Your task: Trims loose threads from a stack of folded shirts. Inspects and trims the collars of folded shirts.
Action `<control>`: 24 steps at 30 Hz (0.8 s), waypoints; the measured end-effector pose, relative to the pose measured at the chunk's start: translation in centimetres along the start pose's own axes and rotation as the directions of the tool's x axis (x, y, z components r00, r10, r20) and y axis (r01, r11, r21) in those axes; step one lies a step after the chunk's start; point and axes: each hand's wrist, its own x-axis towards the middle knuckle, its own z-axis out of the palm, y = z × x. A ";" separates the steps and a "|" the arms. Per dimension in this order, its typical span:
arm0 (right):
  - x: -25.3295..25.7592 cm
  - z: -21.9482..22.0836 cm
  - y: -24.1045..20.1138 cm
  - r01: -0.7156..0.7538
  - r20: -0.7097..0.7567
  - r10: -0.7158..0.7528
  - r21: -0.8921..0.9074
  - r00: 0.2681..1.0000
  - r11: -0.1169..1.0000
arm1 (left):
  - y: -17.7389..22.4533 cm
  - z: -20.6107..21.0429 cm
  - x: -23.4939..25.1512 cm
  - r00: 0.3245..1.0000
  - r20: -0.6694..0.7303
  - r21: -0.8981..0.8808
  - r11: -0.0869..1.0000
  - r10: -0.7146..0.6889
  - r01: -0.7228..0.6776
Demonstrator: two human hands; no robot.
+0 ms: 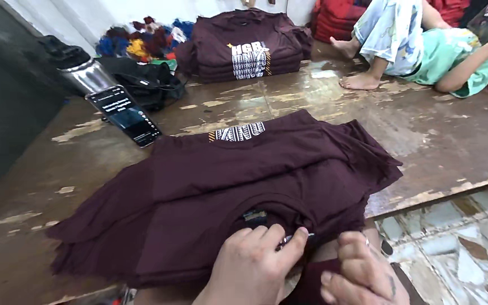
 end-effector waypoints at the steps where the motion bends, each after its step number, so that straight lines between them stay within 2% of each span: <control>1: 0.0 0.3 -0.7 -0.008 0.067 0.003 0.077 0.998 0.997 | -0.4 -0.6 -0.2 0.997 -0.014 -0.035 0.996 -0.081 0.081; 2: -0.1 0.7 -1.4 -0.027 0.176 -0.001 0.154 0.984 0.988 | -0.9 -1.6 -0.5 0.980 -0.032 -0.093 0.977 -0.195 0.191; 4: 0.5 1.3 -2.5 -0.049 0.426 -0.060 0.242 0.903 0.969 | -2.4 -3.9 -1.3 0.890 -0.115 -0.248 0.880 -0.442 0.405; 6: 1.1 2.5 -2.6 -0.031 0.484 -0.142 0.331 0.864 0.943 | -3.9 -5.4 -2.6 0.744 -0.194 -0.395 0.745 -0.639 0.538; 7: 1.5 3.1 -2.3 -0.019 0.462 -0.172 0.381 0.870 0.925 | -4.3 -5.9 -3.2 0.698 -0.165 -0.396 0.695 -0.697 0.600; 9: 2.8 4.6 -1.9 0.024 0.356 -0.189 0.419 0.915 0.907 | -3.7 -6.3 -4.3 0.671 0.053 -0.171 0.655 -0.740 0.736; 11: 4.9 6.5 -1.7 0.060 0.229 -0.165 0.405 0.959 0.912 | -2.7 -5.4 -5.0 0.577 0.326 0.045 0.621 -0.749 0.782; 12: 5.6 7.1 -1.6 0.025 0.251 -0.128 0.375 0.960 0.927 | -2.4 -4.7 -5.6 0.576 0.320 0.062 0.623 -0.752 0.779; 13: 5.9 7.9 -1.5 -0.018 0.284 -0.080 0.326 0.956 0.945 | -2.3 -4.1 -6.6 0.609 0.230 0.011 0.627 -0.759 0.779; 14: 5.5 8.8 -1.2 -0.060 0.310 -0.025 0.262 0.950 0.963 | -2.2 -3.6 -7.7 0.632 0.102 -0.115 0.622 -0.768 0.775; 15: 4.4 9.7 -0.8 -0.081 0.324 0.017 0.185 0.946 0.979 | -2.1 -3.1 -8.6 0.625 -0.020 -0.303 0.600 -0.781 0.740; 16: 4.0 10.3 -0.5 -0.087 0.321 0.038 0.140 0.946 0.986 | -1.9 -2.6 -9.4 0.604 -0.093 -0.518 0.556 -0.792 0.650; 18: 4.3 11.3 -0.3 -0.032 0.296 -0.005 0.118 0.955 0.992 | -1.4 -1.5 -10.5 0.588 -0.100 -0.827 0.396 -0.803 0.399; 20: 4.2 11.7 0.1 0.052 0.273 -0.099 0.175 0.957 0.983 | -1.6 -0.5 -11.0 0.619 -0.103 -0.924 0.305 -0.779 0.230; 24: 3.0 10.7 0.5 0.031 0.249 -0.096 0.252 0.964 0.967 | -2.2 -0.2 -11.3 0.664 -0.096 -0.957 0.251 -0.742 0.142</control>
